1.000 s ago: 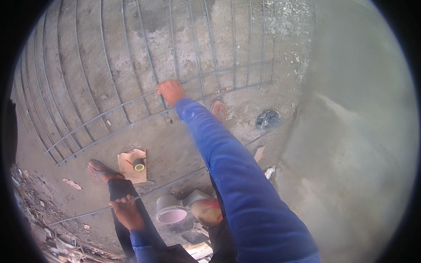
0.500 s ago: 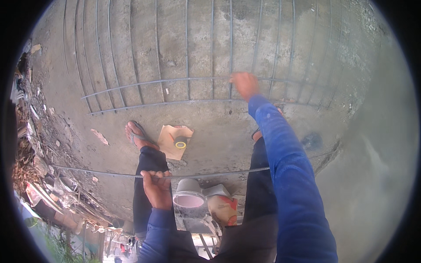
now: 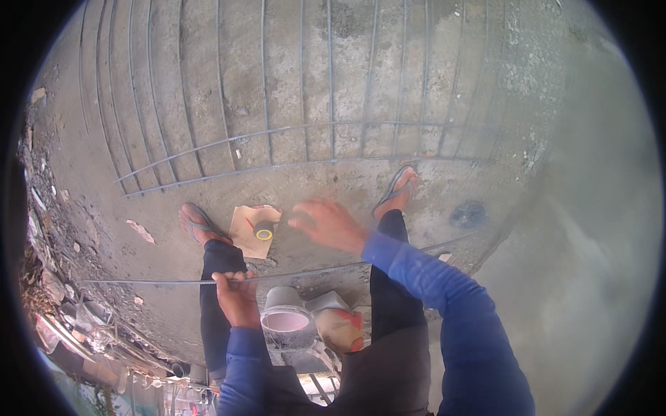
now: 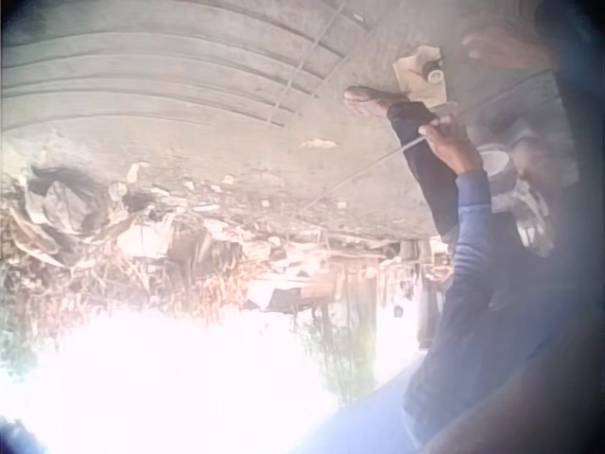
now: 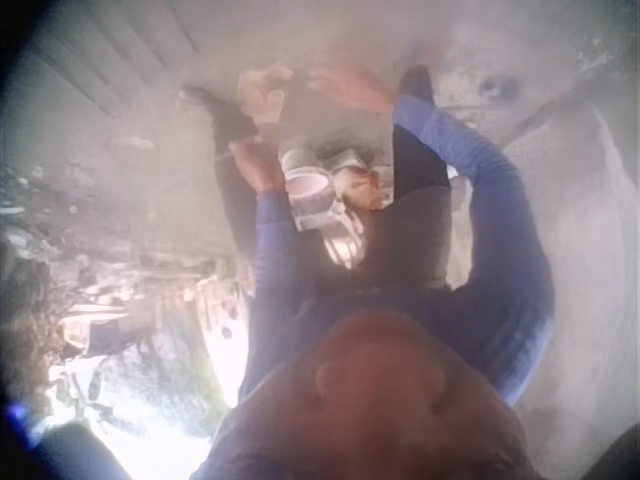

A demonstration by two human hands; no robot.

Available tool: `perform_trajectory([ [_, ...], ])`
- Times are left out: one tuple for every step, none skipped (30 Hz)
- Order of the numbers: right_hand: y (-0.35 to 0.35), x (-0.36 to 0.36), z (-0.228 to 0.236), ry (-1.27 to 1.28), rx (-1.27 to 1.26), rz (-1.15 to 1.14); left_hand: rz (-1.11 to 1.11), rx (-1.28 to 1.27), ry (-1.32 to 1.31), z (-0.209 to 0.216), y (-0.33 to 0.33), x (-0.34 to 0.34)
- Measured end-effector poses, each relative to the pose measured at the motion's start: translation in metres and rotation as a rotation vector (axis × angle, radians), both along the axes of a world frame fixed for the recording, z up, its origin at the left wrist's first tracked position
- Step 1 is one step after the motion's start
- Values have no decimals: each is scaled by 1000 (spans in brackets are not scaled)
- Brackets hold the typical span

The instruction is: The person lays metal rebar rods onto a concrete floor in a grid pattern. They position the rods parallel to each other and then add perpendicular rods to form a mesh structure.

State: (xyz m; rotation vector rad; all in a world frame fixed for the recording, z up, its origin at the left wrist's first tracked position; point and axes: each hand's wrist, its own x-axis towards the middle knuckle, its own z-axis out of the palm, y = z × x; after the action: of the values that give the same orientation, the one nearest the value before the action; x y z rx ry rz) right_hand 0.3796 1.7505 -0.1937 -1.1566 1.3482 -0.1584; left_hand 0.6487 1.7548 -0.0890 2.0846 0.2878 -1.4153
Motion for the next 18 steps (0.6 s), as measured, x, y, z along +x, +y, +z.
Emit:
perform_trajectory([
  [7, 0, 11, 43, -23, -18, -1, -10, 5, -2, 0, -1],
  [13, 3, 19, 74, -45, -36, 5, 4, 2, -1, -1, -2],
  [17, 4, 21, 101, -67, -52, 3, 11, 8, -1, -2, -4],
  [15, -7, 6, 211, -149, -99, 0, 15, 10, -1, -3, -6],
  [6, -26, -23, 318, -234, -149, -4, 17, 9, -2, -4, -6],
  [-9, -46, -49, 460, -409, -136, -3, 13, 19, -3, -1, -2],
  [-27, -66, -73, 541, -399, -111, -2, 19, 28, -4, 0, 0],
  [-39, -81, -95, 617, -386, -88, -2, 28, 30, -5, 1, 0],
  [-48, -92, -115, 658, -387, -8, 1, 34, 26, -5, 1, 1],
  [-54, -99, -133, 693, -393, 71, 12, 36, 22, -4, 1, 1],
  [-61, -99, -146, 710, -384, 152, 12, 28, 34, -3, 1, 2],
  [-66, -102, -159, 720, -382, 234, -9, 34, 45, -1, 1, 2],
  [-68, -106, -172, 710, -395, 268, -35, 39, 51, 0, -2, 3],
  [-62, -113, -180, 665, -424, 239, -36, 34, 68, 0, -5, 3],
  [-59, -120, -190, 602, -460, 173, -56, 41, 65, -2, -6, 4],
  [-50, -132, -198, 549, -482, 106, -76, 35, 78, -8, -6, 4],
  [-41, -138, -202, 493, -499, 54, -72, 27, 98, -16, -6, 4],
  [-46, -128, -190, 453, -438, 57, -81, 20, 95, -23, -7, 7],
])
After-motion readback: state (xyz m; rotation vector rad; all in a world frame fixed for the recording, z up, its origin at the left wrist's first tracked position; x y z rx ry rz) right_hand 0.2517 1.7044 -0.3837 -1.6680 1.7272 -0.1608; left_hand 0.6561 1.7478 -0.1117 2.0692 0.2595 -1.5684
